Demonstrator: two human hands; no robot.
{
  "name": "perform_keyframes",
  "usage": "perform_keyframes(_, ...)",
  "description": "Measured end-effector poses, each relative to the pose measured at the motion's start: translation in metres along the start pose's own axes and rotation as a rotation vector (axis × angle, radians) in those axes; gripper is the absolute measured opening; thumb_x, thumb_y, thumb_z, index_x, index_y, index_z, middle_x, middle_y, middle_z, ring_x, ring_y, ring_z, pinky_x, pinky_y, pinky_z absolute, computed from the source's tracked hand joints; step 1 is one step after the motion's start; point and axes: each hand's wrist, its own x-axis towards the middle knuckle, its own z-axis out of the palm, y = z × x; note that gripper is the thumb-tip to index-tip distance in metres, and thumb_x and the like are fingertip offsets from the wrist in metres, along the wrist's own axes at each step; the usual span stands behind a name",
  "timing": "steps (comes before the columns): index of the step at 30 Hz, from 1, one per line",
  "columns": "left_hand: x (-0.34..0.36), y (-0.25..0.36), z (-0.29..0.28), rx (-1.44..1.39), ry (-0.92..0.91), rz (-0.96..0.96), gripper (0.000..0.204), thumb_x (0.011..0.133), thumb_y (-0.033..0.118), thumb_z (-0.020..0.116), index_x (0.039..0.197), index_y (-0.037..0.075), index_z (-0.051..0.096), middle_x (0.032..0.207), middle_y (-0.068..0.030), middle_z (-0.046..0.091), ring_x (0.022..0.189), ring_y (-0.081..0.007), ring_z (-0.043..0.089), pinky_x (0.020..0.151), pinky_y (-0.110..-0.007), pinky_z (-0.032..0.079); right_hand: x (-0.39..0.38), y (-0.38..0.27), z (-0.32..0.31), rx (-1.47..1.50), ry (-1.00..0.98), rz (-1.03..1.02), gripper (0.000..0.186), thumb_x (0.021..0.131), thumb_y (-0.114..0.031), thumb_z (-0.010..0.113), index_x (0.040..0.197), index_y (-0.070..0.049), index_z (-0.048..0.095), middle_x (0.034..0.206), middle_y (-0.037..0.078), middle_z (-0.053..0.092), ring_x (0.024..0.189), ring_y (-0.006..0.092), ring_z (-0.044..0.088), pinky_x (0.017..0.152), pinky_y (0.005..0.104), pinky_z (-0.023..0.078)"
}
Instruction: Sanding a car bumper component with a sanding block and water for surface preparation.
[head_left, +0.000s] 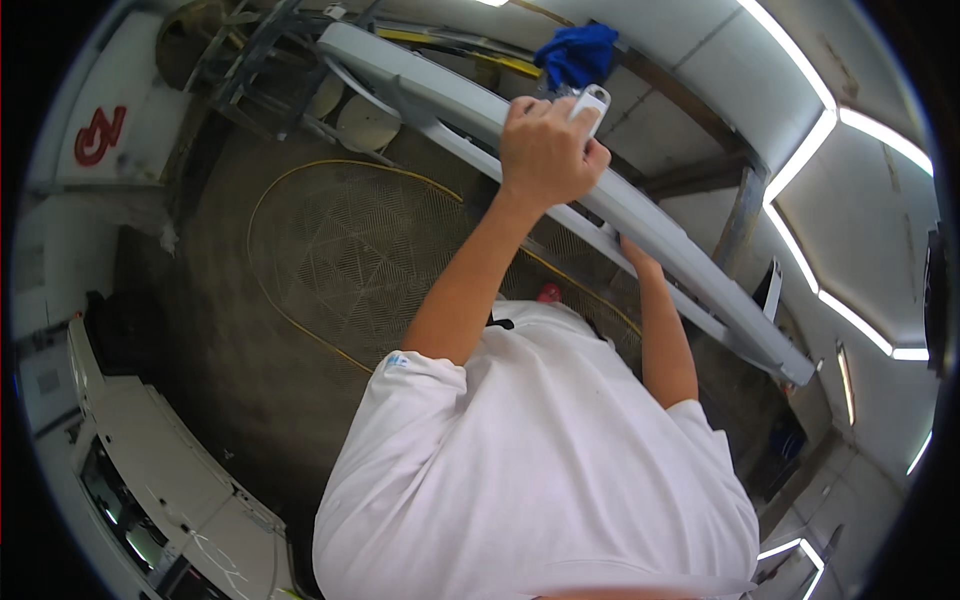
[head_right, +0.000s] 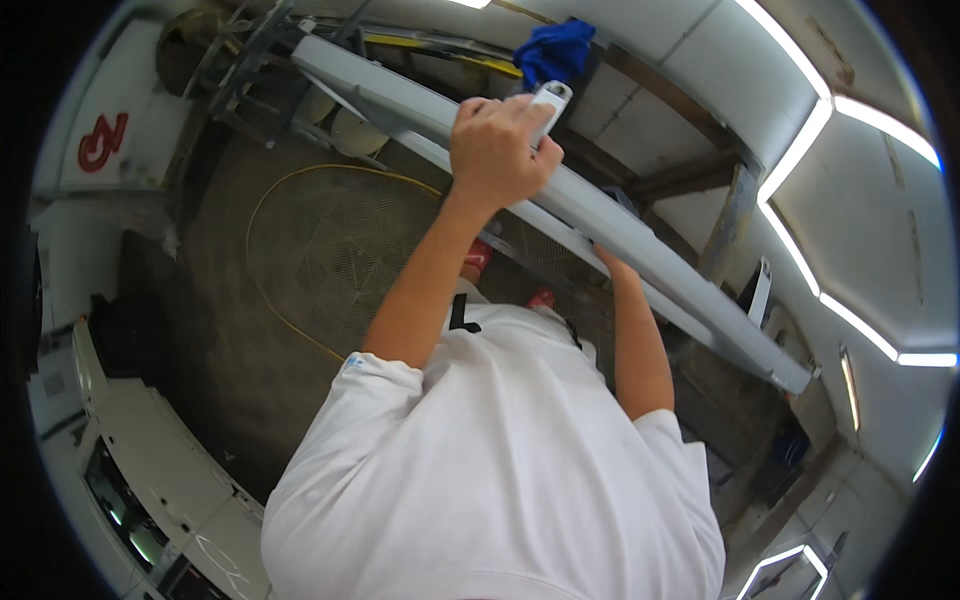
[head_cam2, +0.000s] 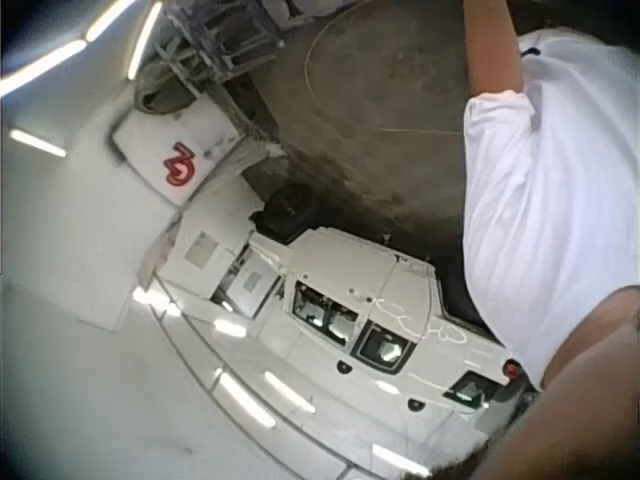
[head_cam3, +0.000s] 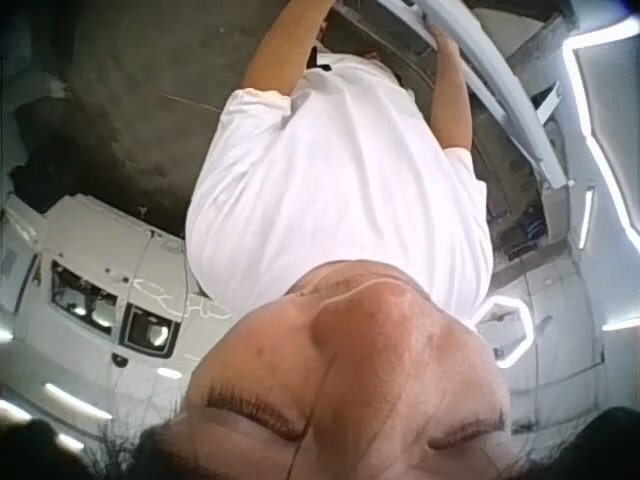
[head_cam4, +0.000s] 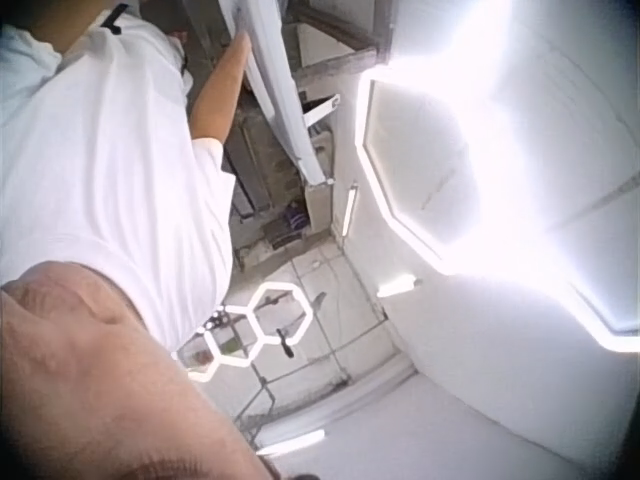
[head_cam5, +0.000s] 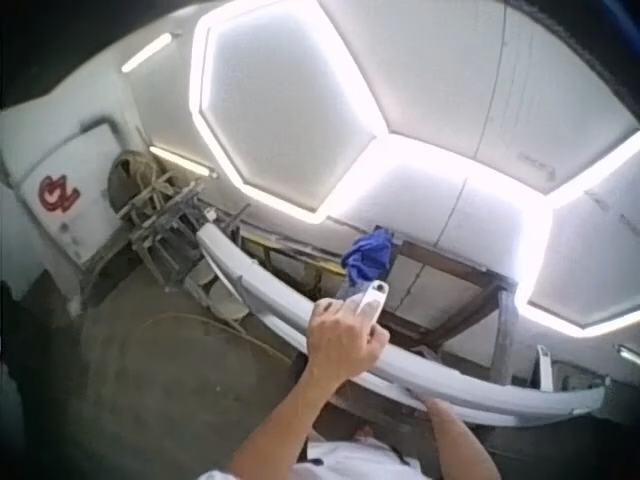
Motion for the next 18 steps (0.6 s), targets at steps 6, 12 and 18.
perform_keyframes(6, 0.004, -0.014, 0.004, 0.040, 0.010, 0.011, 0.033, 0.078, 0.028, 0.064, 0.103, 0.011, 0.078, 0.101, -0.0076, 0.078, 0.087, -0.0269, 0.072, 0.094, -0.041, 0.047, -0.003, -0.009, -0.032, 0.247, -0.266, 0.178, 0.049, 0.092, -0.045, 0.071, 0.123, -0.007, 0.070, 0.124, 0.019, 0.069, 0.113, 0.0366, 0.062, 0.104, 0.0459, 0.045)
perform_keyframes(12, 0.007, -0.015, 0.006, 0.065, -0.040, -0.011, 0.035, 0.079, 0.030, 0.063, 0.105, 0.013, 0.079, 0.102, -0.0074, 0.078, 0.092, -0.0253, 0.073, 0.099, -0.040, 0.045, 0.007, -0.026, -0.028, 0.243, -0.254, 0.229, 0.051, 0.091, -0.048, 0.072, 0.121, -0.007, 0.070, 0.122, 0.018, 0.069, 0.114, 0.0353, 0.062, 0.105, 0.0443, 0.044)
perform_keyframes(18, 0.007, -0.012, 0.006, 0.062, -0.011, 0.017, 0.034, 0.079, 0.030, 0.064, 0.106, 0.013, 0.079, 0.102, -0.0065, 0.078, 0.092, -0.0244, 0.073, 0.100, -0.040, 0.044, 0.012, -0.051, -0.059, 0.302, -0.440, 0.279, 0.046, 0.091, -0.046, 0.072, 0.119, -0.010, 0.072, 0.124, 0.016, 0.069, 0.115, 0.0347, 0.062, 0.102, 0.0453, 0.047)
